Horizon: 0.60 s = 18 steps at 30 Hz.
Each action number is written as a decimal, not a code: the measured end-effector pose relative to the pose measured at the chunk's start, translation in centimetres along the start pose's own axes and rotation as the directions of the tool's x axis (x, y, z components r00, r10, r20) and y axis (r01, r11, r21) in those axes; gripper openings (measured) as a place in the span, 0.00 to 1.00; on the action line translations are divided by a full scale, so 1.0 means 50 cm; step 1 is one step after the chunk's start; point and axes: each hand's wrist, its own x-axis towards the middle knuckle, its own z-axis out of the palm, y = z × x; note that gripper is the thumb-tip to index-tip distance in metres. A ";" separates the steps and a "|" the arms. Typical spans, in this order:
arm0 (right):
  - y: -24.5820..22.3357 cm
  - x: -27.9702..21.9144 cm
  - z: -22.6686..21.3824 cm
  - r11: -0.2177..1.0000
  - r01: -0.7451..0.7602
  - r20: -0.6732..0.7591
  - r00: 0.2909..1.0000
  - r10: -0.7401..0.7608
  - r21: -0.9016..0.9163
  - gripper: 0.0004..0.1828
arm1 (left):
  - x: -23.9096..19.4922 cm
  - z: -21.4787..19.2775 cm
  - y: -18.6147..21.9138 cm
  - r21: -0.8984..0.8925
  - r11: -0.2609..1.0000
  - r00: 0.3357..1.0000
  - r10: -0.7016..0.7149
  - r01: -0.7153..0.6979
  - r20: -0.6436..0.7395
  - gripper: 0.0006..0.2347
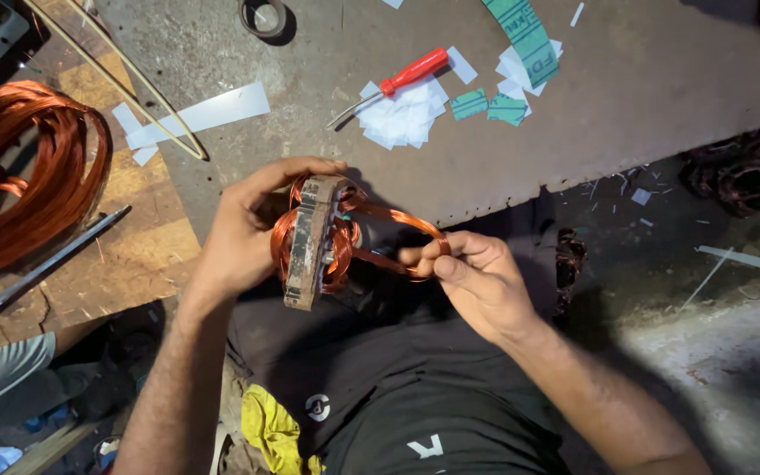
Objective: The person winds a motor stator core by inserting copper wire coils into the slots and pressing insulation paper strips into the core by hand.
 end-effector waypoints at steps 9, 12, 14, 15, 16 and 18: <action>-0.070 0.022 -0.032 0.986 -0.157 0.249 0.954 0.165 -0.053 0.09 | 0.014 0.012 -0.006 0.244 0.968 0.997 0.070 -0.059 -0.034 0.19; -0.100 0.031 -0.031 0.964 -0.250 0.207 0.942 0.264 -0.094 0.11 | 0.015 0.012 -0.004 0.270 0.952 0.988 0.153 -0.144 -0.014 0.20; -0.091 0.025 -0.019 0.971 -0.207 0.119 0.968 0.221 -0.117 0.09 | 0.011 0.014 -0.003 0.246 0.962 0.990 0.134 -0.122 -0.033 0.20; -0.089 0.022 -0.016 0.971 -0.208 0.115 0.968 0.221 -0.119 0.09 | 0.006 0.017 -0.006 0.219 0.971 0.993 0.110 -0.096 -0.051 0.20; -0.087 0.023 -0.012 0.969 -0.189 0.082 0.976 0.204 -0.159 0.11 | 0.001 0.018 -0.008 0.218 0.971 0.992 0.112 -0.098 -0.053 0.20; -0.084 0.024 0.001 0.966 -0.167 0.047 0.983 0.179 -0.199 0.12 | -0.006 0.020 -0.015 0.304 0.944 0.977 0.173 -0.128 -0.128 0.18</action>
